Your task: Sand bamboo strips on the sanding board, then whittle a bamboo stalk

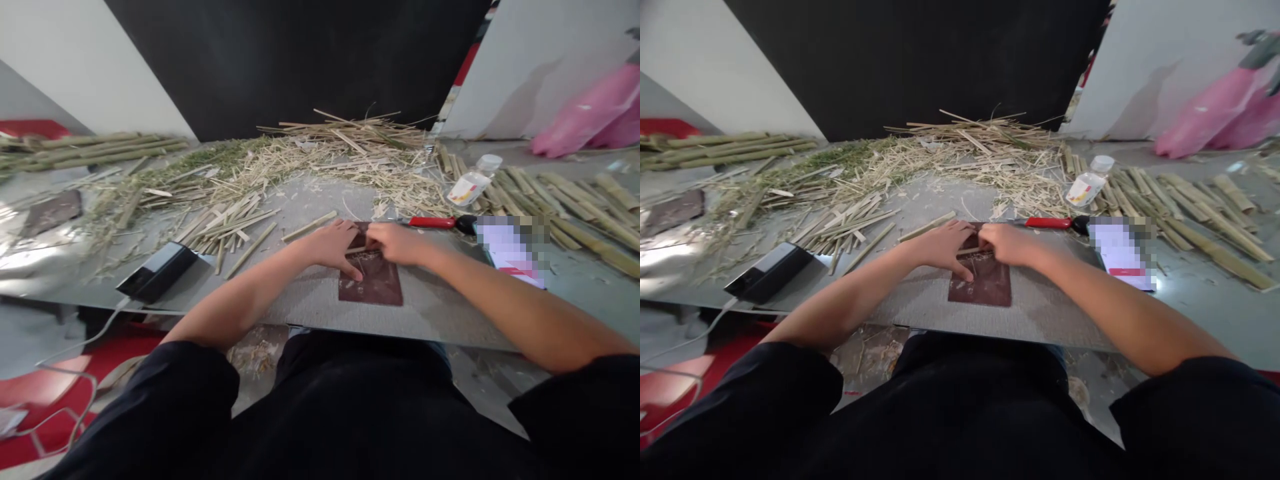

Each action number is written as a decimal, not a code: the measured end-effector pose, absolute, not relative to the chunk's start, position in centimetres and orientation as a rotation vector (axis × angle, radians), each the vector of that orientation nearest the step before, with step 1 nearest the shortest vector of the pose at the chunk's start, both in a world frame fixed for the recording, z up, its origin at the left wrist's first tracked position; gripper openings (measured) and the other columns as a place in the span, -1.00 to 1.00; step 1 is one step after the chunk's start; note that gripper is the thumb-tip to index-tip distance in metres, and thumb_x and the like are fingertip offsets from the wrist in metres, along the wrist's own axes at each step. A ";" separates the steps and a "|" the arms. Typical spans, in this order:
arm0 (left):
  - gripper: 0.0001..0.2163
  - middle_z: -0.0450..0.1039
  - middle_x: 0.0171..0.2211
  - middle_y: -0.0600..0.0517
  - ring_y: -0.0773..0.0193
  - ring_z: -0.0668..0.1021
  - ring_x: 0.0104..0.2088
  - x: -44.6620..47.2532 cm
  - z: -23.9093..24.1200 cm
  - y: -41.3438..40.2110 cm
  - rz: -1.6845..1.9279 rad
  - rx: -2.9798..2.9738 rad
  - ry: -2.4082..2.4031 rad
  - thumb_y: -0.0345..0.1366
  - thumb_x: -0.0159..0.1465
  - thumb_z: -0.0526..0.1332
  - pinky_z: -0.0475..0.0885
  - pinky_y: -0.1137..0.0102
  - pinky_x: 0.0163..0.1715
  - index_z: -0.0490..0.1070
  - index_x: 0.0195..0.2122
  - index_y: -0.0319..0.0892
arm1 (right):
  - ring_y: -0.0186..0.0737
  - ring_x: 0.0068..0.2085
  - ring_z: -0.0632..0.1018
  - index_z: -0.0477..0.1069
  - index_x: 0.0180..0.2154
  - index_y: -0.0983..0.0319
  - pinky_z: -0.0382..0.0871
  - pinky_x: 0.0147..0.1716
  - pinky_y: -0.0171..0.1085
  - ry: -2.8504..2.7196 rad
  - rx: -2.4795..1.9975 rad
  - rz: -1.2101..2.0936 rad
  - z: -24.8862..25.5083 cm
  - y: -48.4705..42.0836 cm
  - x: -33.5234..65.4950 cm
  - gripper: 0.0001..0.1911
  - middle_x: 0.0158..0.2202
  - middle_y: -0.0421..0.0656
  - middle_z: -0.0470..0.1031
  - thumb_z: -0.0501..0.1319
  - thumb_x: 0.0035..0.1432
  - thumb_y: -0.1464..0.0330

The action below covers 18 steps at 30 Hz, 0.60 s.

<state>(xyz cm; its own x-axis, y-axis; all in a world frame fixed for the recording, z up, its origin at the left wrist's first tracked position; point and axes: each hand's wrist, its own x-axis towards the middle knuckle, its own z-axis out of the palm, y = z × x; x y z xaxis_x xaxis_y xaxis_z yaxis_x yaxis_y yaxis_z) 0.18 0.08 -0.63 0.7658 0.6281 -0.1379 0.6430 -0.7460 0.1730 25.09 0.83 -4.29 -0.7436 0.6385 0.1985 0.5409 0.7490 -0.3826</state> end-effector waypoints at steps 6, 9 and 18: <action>0.01 0.24 0.37 -0.25 -0.25 0.27 0.35 0.1 -0.7 0.0 -0.106 2.751 1.001 0.37 0.02 0.32 0.22 0.08 0.33 0.24 0.36 -0.19 | -0.10 -0.25 0.46 0.38 -0.37 0.20 0.28 -0.24 -0.18 -2.585 -0.978 0.385 -4.5 1.2 25.4 -0.79 -0.29 -0.07 0.46 0.15 0.01 0.62; 0.00 0.22 0.39 -0.24 -0.25 0.26 0.36 0.0 -0.6 0.1 -0.112 2.743 0.990 0.37 0.04 0.31 0.22 0.07 0.32 0.22 0.38 -0.17 | -0.11 -0.26 0.45 0.37 -0.37 0.20 0.27 -0.24 -0.20 -2.623 -0.930 0.421 -4.3 1.2 25.3 -0.77 -0.28 -0.07 0.46 0.14 0.02 0.64; 0.03 0.24 0.38 -0.20 -0.25 0.23 0.38 0.0 -0.6 0.3 -0.116 2.731 0.977 0.39 0.04 0.30 0.18 0.09 0.34 0.15 0.43 -0.11 | -0.12 -0.25 0.45 0.36 -0.36 0.19 0.26 -0.25 -0.21 -2.659 -0.900 0.387 -4.2 1.0 25.3 -0.77 -0.26 -0.07 0.45 0.15 0.02 0.63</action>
<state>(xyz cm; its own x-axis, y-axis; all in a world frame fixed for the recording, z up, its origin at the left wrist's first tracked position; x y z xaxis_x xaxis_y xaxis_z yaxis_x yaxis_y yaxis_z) -0.01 0.28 -0.63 0.7733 0.6150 -0.1538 0.6340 -0.7482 0.1956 25.25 1.04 -4.24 -0.7562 0.6232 0.1995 0.5405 0.7667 -0.3463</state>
